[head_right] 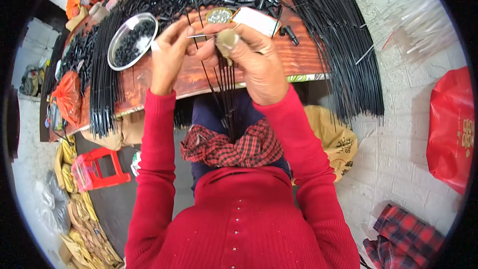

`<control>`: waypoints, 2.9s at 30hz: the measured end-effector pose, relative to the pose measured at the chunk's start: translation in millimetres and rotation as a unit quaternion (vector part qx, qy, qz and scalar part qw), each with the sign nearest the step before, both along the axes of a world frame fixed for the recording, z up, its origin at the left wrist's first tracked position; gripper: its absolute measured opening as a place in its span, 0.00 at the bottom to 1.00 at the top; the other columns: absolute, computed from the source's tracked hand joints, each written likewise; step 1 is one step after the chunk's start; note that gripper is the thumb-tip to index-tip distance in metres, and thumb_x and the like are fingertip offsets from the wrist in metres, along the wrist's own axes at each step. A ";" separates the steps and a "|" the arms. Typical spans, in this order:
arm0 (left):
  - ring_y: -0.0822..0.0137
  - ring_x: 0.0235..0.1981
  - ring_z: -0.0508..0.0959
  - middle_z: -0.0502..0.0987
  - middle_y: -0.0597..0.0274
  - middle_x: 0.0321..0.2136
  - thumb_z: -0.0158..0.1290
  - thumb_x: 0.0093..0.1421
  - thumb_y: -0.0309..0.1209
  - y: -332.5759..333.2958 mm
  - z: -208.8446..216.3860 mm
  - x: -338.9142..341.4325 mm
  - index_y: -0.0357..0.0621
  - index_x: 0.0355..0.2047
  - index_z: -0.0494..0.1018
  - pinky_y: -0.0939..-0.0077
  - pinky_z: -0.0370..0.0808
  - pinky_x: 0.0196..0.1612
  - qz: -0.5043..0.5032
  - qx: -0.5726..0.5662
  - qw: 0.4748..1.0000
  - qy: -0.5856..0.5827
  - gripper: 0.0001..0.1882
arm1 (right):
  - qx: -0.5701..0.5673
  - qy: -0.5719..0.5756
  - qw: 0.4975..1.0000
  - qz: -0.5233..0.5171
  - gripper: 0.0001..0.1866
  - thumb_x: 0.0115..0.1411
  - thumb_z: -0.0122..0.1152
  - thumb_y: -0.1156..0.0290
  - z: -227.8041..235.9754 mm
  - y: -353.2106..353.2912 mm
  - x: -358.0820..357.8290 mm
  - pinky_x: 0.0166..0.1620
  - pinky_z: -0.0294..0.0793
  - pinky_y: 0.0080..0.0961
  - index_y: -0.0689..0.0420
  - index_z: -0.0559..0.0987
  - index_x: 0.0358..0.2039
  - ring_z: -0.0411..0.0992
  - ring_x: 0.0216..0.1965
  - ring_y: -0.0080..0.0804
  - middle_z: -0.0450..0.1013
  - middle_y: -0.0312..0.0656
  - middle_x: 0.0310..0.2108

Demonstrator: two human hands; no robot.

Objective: Bundling multiple black cables together using small wires and trimming the ends with pliers.

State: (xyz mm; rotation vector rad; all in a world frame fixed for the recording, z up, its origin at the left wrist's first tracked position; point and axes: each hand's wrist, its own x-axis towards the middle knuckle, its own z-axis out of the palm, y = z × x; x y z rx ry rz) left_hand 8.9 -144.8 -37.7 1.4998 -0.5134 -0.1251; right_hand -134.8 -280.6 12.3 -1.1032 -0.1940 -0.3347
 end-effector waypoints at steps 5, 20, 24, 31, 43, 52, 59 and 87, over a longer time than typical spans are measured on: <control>0.66 0.40 0.78 0.74 0.53 0.43 0.51 0.61 0.25 5.6 1.2 -22.1 0.35 0.60 0.58 0.73 0.78 0.44 -0.036 -0.083 0.995 0.045 0.27 | -0.016 -0.010 0.999 -0.050 0.16 0.67 0.50 0.66 2.0 7.0 20.5 0.41 0.72 0.18 0.64 0.75 0.49 0.72 0.33 0.21 0.78 0.40 0.35; 0.60 0.49 0.74 0.75 0.53 0.46 0.55 0.54 0.22 5.8 84.7 -48.3 0.36 0.45 0.74 0.71 0.71 0.51 -0.033 0.111 0.924 -0.365 0.16 | -0.222 -0.031 0.956 -0.187 0.17 0.65 0.48 0.75 -8.1 13.8 34.3 0.48 0.72 0.23 0.67 0.70 0.53 0.73 0.44 0.25 0.75 0.44 0.42; 0.58 0.48 0.75 0.76 0.52 0.46 0.59 0.52 0.22 2.5 82.1 -50.4 0.38 0.43 0.77 0.70 0.71 0.50 -0.036 0.099 0.942 -0.319 0.16 | -0.254 -0.027 0.947 -0.196 0.19 0.63 0.48 0.77 -7.2 11.1 25.4 0.51 0.70 0.26 0.68 0.70 0.54 0.72 0.48 0.31 0.74 0.47 0.44; 0.62 0.47 0.76 0.76 0.53 0.45 0.60 0.52 0.20 -4.4 84.4 -54.3 0.37 0.41 0.78 0.73 0.73 0.49 -0.041 0.080 0.964 -0.250 0.15 | -0.198 -0.052 0.964 -0.168 0.27 0.61 0.46 0.80 -8.2 11.2 18.6 0.55 0.67 0.28 0.65 0.59 0.62 0.70 0.52 0.34 0.69 0.50 0.54; 0.73 0.41 0.75 0.65 0.53 0.57 0.59 0.57 0.23 -20.0 84.6 -80.0 0.39 0.58 0.63 0.81 0.75 0.42 0.016 0.002 0.989 -0.149 0.28 | -0.270 -0.057 0.939 -0.204 0.35 0.52 0.47 0.81 4.7 -5.7 6.8 0.48 0.70 0.27 0.58 0.58 0.64 0.76 0.43 0.32 0.78 0.48 0.38; 0.76 0.35 0.75 0.72 0.49 0.48 0.56 0.58 0.22 -28.0 75.3 -91.1 0.39 0.63 0.54 0.86 0.72 0.35 0.020 -0.002 0.991 -0.129 0.35 | -0.290 -0.052 0.925 -0.241 0.33 0.53 0.49 0.79 3.7 -6.1 3.7 0.45 0.73 0.31 0.58 0.60 0.62 0.78 0.40 0.40 0.79 0.47 0.35; 0.74 0.34 0.75 0.74 0.48 0.47 0.58 0.58 0.24 -32.7 77.2 -97.3 0.40 0.64 0.53 0.84 0.73 0.36 0.075 -0.030 0.991 -0.111 0.37 | -0.275 -0.047 0.932 -0.230 0.30 0.53 0.50 0.80 3.6 -6.9 3.4 0.47 0.72 0.31 0.59 0.62 0.59 0.78 0.41 0.40 0.79 0.48 0.36; 0.73 0.40 0.76 0.77 0.59 0.39 0.52 0.62 0.24 -23.2 69.1 -90.5 0.32 0.46 0.73 0.81 0.73 0.44 0.015 -0.077 0.992 -0.098 0.12 | -0.521 -0.181 0.783 -0.287 0.15 0.54 0.62 0.70 22.2 -51.6 15.5 0.29 0.75 0.34 0.53 0.77 0.44 0.76 0.27 0.43 0.78 0.45 0.29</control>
